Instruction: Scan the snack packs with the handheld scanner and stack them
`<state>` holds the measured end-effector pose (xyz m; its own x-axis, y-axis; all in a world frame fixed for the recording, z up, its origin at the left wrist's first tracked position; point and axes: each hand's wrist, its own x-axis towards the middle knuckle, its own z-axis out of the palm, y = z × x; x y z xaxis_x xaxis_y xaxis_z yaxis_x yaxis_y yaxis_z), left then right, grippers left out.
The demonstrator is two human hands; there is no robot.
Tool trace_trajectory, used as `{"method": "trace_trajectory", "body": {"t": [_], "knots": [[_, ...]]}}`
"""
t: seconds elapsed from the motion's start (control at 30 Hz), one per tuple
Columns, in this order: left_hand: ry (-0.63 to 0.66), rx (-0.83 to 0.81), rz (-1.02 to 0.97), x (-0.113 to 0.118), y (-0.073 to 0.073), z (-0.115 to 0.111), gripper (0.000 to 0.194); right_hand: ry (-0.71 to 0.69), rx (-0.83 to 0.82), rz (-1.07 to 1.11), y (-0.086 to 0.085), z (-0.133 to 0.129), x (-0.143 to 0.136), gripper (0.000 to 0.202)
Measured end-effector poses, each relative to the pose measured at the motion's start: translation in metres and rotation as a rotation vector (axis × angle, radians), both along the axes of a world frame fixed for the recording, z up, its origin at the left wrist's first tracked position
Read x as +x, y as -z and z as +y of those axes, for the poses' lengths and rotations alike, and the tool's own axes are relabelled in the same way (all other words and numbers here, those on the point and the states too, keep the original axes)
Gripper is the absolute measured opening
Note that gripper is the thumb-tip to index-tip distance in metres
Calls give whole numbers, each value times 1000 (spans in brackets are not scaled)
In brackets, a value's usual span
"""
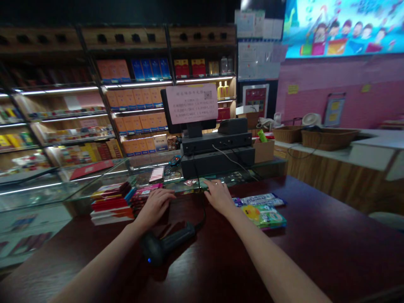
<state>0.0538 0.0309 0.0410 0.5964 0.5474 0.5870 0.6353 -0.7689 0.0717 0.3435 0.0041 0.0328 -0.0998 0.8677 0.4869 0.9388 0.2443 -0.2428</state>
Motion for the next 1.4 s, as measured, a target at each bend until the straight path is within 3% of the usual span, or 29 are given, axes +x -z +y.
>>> {"method": "trace_trajectory", "body": {"t": [0.27,0.53,0.8,1.07,1.4], "knots": [[47,-64,97,39,-11,19,29,103,-141,-59,-5,2,38,43],[-4,-95,135,91,3,39,34,170,-273,-61,-4,9,67,43],[-121,-255,259,133,9,44,37,219,-444,24,5,31,98,44],[-235,-423,377,158,13,47,43,146,-536,158,16,45,114,40],[-284,-622,293,170,26,61,40,73,-609,261,15,48,111,25]]}}
